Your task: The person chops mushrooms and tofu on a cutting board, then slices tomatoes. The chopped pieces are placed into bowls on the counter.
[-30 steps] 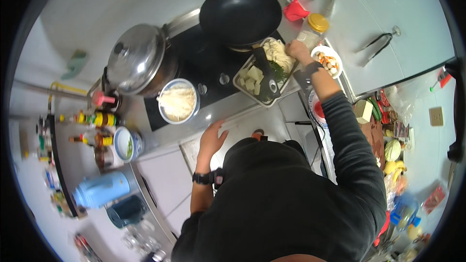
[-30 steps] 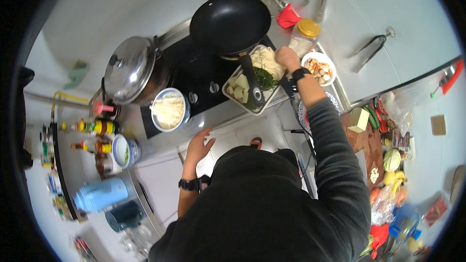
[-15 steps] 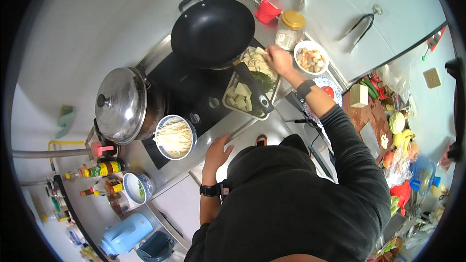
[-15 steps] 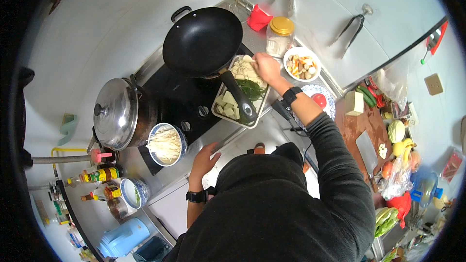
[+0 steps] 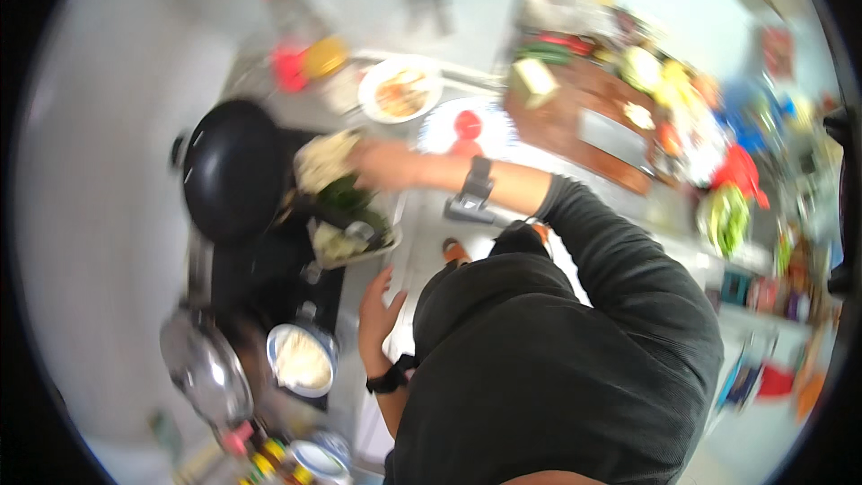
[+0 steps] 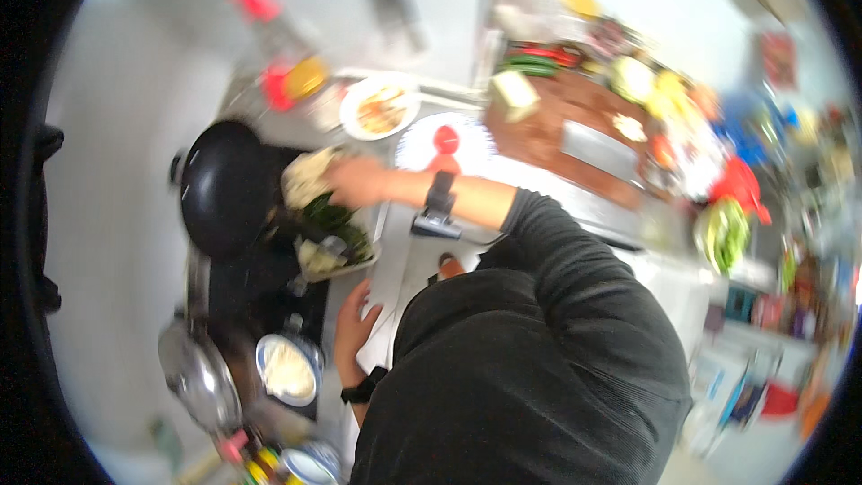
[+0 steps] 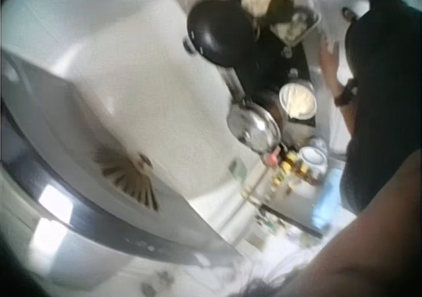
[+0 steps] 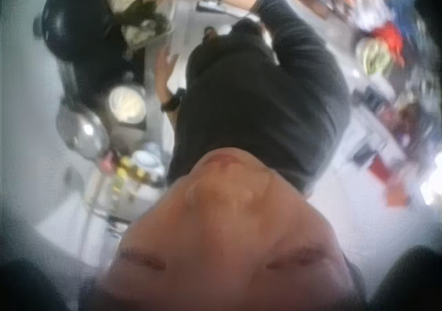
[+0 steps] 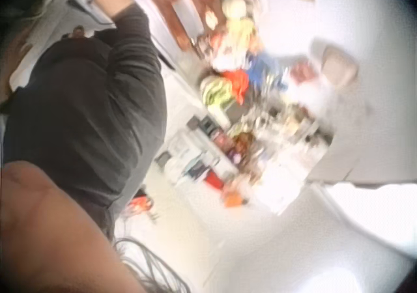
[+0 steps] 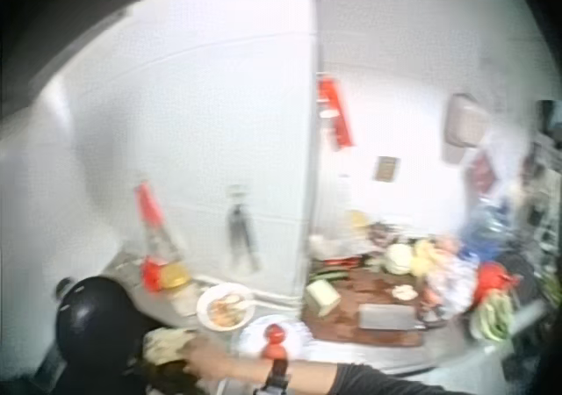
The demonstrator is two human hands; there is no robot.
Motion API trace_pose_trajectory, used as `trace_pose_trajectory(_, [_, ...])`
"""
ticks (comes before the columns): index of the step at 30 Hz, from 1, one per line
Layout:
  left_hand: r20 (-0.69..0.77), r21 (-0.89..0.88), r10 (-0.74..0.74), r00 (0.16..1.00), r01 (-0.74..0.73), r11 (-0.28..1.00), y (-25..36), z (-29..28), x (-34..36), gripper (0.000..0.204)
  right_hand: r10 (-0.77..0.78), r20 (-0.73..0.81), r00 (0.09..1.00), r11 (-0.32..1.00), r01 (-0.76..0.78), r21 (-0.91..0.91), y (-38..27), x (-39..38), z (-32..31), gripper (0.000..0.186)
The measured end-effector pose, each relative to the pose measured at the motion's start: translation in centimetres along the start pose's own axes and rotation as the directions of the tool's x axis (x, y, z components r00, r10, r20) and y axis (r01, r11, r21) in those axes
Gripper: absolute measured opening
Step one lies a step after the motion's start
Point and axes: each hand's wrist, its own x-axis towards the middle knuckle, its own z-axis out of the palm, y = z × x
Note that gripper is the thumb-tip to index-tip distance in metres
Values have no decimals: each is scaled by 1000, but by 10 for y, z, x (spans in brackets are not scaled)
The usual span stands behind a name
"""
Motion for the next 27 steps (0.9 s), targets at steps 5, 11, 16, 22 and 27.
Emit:
trace_pose_trajectory(5, [264, -197, 86, 961, -34, 980, 41, 19, 36, 55, -29, -52, 998, 967, 41, 253, 4, -157, -54, 41])
trace_pose_trajectory(11, [381, -168, 435, 816, -402, 900, 118, 81, 105, 49, 581, -191, 791, 807, -531, 258, 44, -366, -82, 40])
trace_pose_trajectory(16, [499, -127, 462, 734, -465, 876, 204, 170, 144, 46, 860, -284, 424, 511, -724, 463, 57, -502, -94, 35])
trace_pose_trajectory(22, [560, -24, 532, 635, -630, 776, 292, 285, 150, 42, 864, -357, 356, 488, -768, 415, 84, -582, -107, 35])
trace_pose_trajectory(27, [528, 138, 512, 678, -663, 736, 326, 324, 135, 43, 814, -462, 353, 537, -762, 363, 134, -601, -136, 38])
